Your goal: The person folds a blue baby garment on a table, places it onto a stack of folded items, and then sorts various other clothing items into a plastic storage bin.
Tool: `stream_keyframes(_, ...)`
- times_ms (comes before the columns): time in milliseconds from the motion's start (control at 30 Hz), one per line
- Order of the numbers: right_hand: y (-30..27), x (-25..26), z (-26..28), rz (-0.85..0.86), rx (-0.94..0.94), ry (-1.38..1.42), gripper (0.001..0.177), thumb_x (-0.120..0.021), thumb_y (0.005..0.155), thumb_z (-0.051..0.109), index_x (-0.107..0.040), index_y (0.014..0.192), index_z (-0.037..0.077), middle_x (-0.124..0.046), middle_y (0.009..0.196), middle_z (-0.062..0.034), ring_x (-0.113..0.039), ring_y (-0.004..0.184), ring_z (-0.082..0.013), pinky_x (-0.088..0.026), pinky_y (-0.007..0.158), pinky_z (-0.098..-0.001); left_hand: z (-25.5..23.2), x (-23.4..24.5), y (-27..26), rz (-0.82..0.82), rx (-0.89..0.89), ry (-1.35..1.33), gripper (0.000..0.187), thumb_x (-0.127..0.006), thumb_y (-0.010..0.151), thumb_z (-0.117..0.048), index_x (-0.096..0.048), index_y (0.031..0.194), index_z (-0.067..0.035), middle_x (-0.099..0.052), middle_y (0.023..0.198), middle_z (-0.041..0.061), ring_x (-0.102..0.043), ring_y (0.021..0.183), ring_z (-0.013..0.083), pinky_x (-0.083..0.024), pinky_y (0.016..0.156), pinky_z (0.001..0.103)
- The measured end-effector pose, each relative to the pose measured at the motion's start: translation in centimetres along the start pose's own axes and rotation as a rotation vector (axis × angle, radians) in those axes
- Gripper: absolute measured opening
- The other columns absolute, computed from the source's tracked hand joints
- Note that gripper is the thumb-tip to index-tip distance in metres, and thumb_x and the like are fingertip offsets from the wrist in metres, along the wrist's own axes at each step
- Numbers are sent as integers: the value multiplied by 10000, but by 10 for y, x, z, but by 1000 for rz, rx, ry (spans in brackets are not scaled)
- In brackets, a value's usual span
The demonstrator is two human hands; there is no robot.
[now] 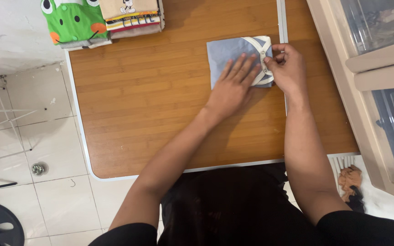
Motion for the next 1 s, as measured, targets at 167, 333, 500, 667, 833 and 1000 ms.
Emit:
stream_keyframes(167, 0, 2, -4, 1, -19, 67, 352, -745, 931, 32, -632, 1264, 12, -676, 866, -21, -629, 701, -64, -499, 500, -236, -10, -24, 13, -6, 33, 35, 728, -681, 935, -353, -425, 1562, -87, -404, 1608, 118, -339, 1513, 310, -260, 1242, 516)
stream_keyframes(333, -3, 3, 0, -29, -23, 65, 352, -787, 908, 40, -650, 1231, 9, -660, 805, -26, -626, 641, -67, -498, 473, -244, -5, -32, 7, -29, 30, 53, 643, -627, 1014, -354, -425, 1565, -92, -408, 1626, 80, -344, 1534, 280, -258, 1269, 503)
stream_keyframes(500, -6, 3, 4, -38, -22, 61, 288, -777, 925, 55, -683, 1193, 10, -655, 790, -18, -626, 635, -67, -485, 466, -246, -5, -32, 6, -31, 36, 65, 631, -624, 1019, -359, -437, 1558, -91, -396, 1633, 80, -335, 1543, 280, -253, 1276, 511)
stream_keyframes(667, -4, 3, -1, -41, -60, 117, 207, -718, 972, 80, -692, 1169, 21, -658, 804, 0, -631, 653, -56, -487, 461, -246, -14, -17, 16, 71, 75, 78, 732, -686, 933, -391, -435, 1541, -69, -352, 1649, 108, -302, 1551, 323, -253, 1266, 514)
stream_keyframes(833, -6, 4, -5, -29, -34, 116, 181, -699, 993, 67, -697, 1164, 9, -655, 814, -14, -629, 661, -69, -500, 481, -253, -15, -14, 28, 113, 65, 56, 883, -672, 890, -503, -366, 1545, 3, -292, 1640, 155, -266, 1537, 354, -206, 1251, 546)
stream_keyframes(1000, 0, 4, -11, -14, -39, 173, 162, -665, 1009, 63, -694, 1156, 3, -661, 838, -18, -635, 668, -71, -506, 479, -256, -8, -27, 26, 35, 32, 63, 773, -592, 991, -483, -368, 1556, -6, -291, 1657, 148, -279, 1542, 349, -192, 1264, 561)
Point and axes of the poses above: each hand's wrist, its own y-axis towards the middle knuckle, its own x-axis out of the back of the hand, z = x × y, the point moved 5 cm from there along y, towards the middle knuckle
